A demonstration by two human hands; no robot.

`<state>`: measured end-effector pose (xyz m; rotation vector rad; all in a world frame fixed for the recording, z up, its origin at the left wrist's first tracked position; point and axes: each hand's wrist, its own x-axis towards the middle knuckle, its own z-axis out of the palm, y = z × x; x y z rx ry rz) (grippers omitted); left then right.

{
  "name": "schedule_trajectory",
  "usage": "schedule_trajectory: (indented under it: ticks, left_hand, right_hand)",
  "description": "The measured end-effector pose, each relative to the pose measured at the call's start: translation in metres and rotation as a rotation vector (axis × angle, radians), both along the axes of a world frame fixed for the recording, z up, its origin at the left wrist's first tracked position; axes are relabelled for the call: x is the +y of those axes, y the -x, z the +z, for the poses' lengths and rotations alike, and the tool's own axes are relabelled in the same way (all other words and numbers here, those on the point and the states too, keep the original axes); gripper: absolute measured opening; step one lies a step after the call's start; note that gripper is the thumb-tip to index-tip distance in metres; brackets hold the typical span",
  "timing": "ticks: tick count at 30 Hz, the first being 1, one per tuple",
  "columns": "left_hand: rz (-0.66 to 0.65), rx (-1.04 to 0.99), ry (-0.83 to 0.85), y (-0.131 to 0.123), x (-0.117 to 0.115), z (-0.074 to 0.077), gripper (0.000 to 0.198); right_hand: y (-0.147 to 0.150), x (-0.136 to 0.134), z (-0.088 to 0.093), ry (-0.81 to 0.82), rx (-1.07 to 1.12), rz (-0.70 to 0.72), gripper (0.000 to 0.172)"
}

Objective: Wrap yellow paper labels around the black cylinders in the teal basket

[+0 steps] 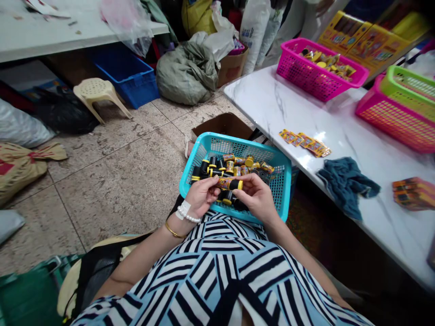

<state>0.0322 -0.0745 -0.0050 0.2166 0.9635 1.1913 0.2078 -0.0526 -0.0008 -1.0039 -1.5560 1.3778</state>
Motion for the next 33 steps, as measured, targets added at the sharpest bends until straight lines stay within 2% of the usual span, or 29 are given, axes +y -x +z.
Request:
schedule_trajectory:
  ticks: [4, 7, 10, 14, 18, 24, 26, 29, 33]
  left_hand:
    - [0.034, 0.087, -0.072, 0.003, -0.002, 0.004, 0.041]
    - [-0.117, 0.132, -0.132, 0.006, -0.004, 0.005, 0.05]
    - [-0.263, 0.175, -0.157, 0.006, -0.003, 0.001, 0.044]
    - [-0.294, 0.193, -0.22, -0.003, 0.007, -0.002, 0.042]
    - [-0.335, 0.121, -0.244, -0.006, 0.016, -0.002, 0.047]
    - [-0.309, 0.172, -0.122, 0.008, 0.014, -0.01, 0.044]
    - [-0.304, 0.166, -0.124, 0.009, 0.011, -0.013, 0.043]
    - [-0.259, 0.193, -0.167, 0.005, 0.01, -0.017, 0.044]
    - [-0.24, 0.217, -0.235, 0.001, 0.01, -0.02, 0.044]
  right_hand:
    - [-0.01, 0.0, 0.003, -0.071, -0.029, -0.033, 0.034]
    - [-0.014, -0.002, 0.007, -0.179, -0.141, -0.005, 0.032]
    - [-0.013, -0.003, 0.008, -0.342, -0.275, -0.002, 0.031]
    - [-0.009, 0.001, 0.005, -0.466, -0.319, 0.03, 0.035]
    - [-0.008, 0.007, 0.002, -0.487, -0.354, -0.034, 0.035]
    - [-0.009, 0.004, 0.001, -0.399, -0.356, -0.054, 0.04]
    - [-0.009, 0.002, 0.001, -0.375, -0.338, -0.06, 0.037]
    - [-0.009, 0.001, 0.0, -0.444, -0.366, -0.103, 0.027]
    - [-0.013, -0.001, 0.001, -0.537, -0.394, -0.121, 0.028]
